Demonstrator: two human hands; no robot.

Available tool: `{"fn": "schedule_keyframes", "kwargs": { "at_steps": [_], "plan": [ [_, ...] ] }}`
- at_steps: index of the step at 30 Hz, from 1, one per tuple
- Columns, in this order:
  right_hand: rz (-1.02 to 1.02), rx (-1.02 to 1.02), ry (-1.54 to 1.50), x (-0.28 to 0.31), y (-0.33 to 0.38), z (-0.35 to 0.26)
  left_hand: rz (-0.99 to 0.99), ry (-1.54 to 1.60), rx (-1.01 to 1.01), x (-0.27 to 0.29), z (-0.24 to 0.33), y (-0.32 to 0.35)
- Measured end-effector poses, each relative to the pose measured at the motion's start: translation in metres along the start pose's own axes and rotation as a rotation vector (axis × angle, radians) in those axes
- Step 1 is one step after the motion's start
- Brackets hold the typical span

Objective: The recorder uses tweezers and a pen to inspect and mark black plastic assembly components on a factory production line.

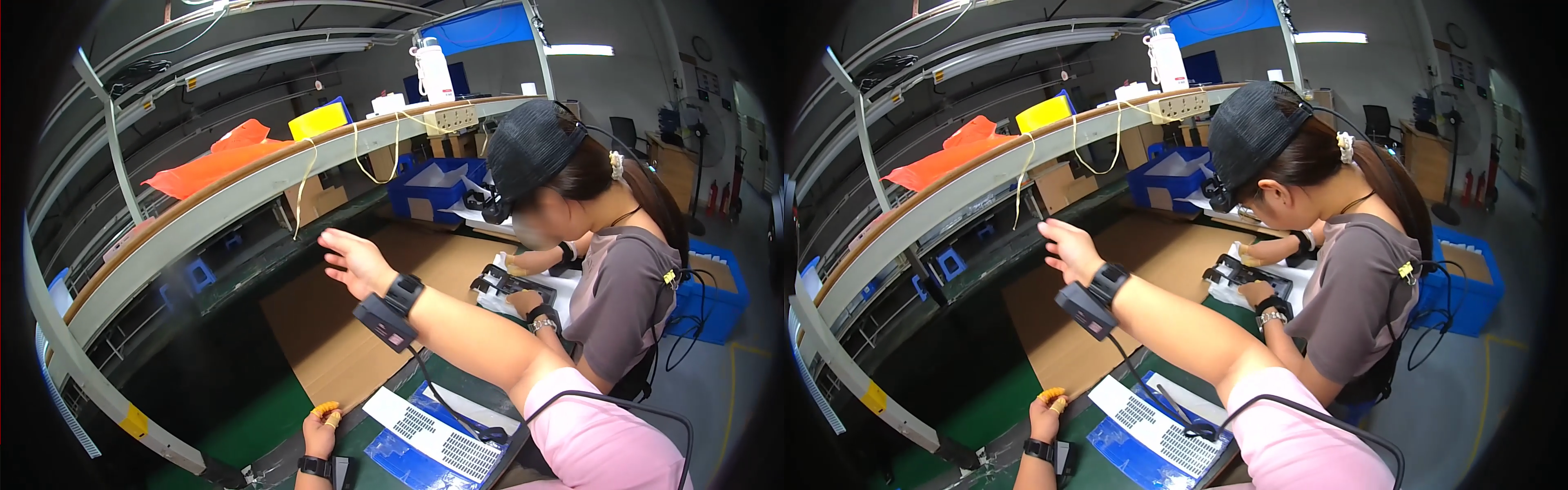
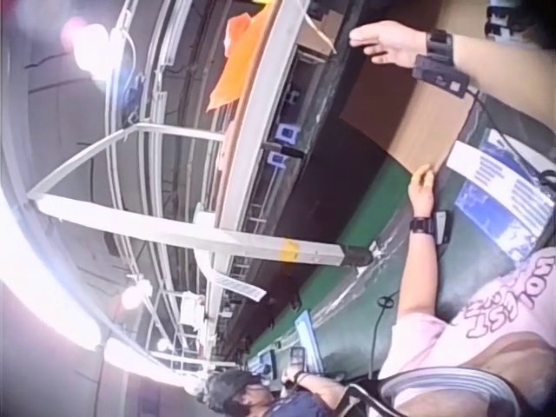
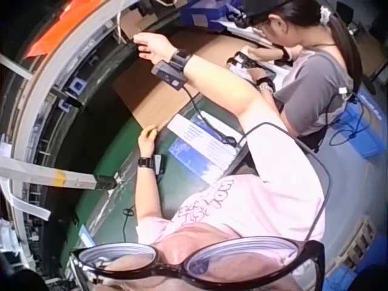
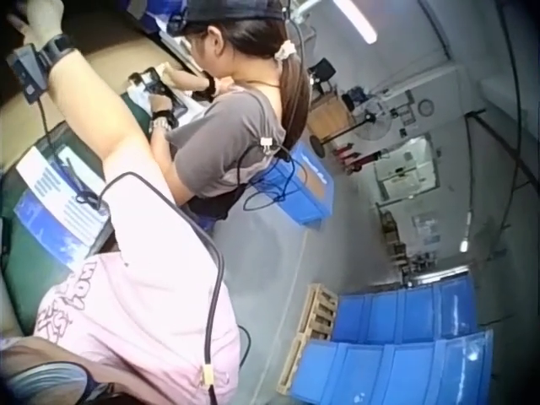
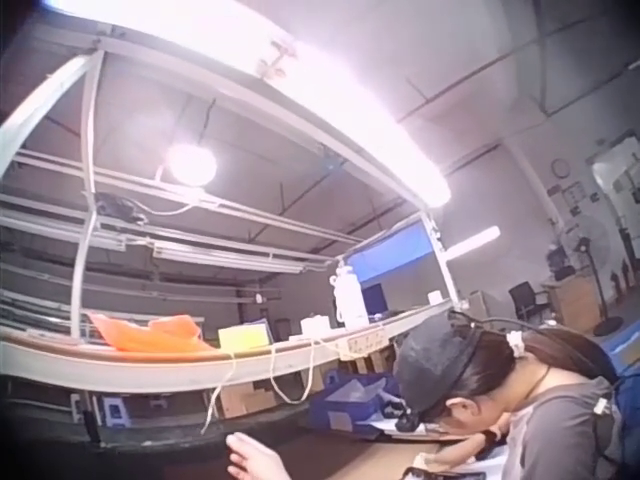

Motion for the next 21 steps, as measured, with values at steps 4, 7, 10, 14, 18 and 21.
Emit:
{"fn": "schedule_keyframes", "kwargs": {
  "at_steps": [4, 7, 10, 14, 18, 21],
  "plan": [
    [-0.093, 0.01, 0.007, -0.041, -0.008, -0.015, -0.014, 0.006, -0.006, 0.0, 0.002, -0.001],
    [0.019, -0.034, 0.111, -0.046, -0.014, -0.011, -0.02, -0.06, -0.014, -0.002, 0.005, -0.001],
    [0.059, -0.001, 0.109, -0.047, -0.018, -0.013, -0.014, -0.04, -0.012, 0.0, 0.002, -0.002],
    [0.024, 0.02, 0.043, -0.045, -0.015, -0.014, -0.012, -0.054, -0.012, 0.0, 0.002, -0.001],
    [0.019, 0.015, 0.02, -0.038, -0.016, -0.016, -0.005, -0.056, -0.006, 0.0, 0.004, 0.001],
    [0.025, 0.036, 0.009, -0.032, -0.018, -0.023, -0.007, -0.012, 0.005, -0.002, 0.005, 0.005]
  ]
}}
Point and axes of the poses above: each hand's wrist, its own y-axis away from the middle knuckle, its own x-axis out of the back of the hand, z = x × y, the point moved 9 cm from there along -y, towards the middle knuckle, and after that the axes turned 5 degrees about y, right-handed, at the moved point
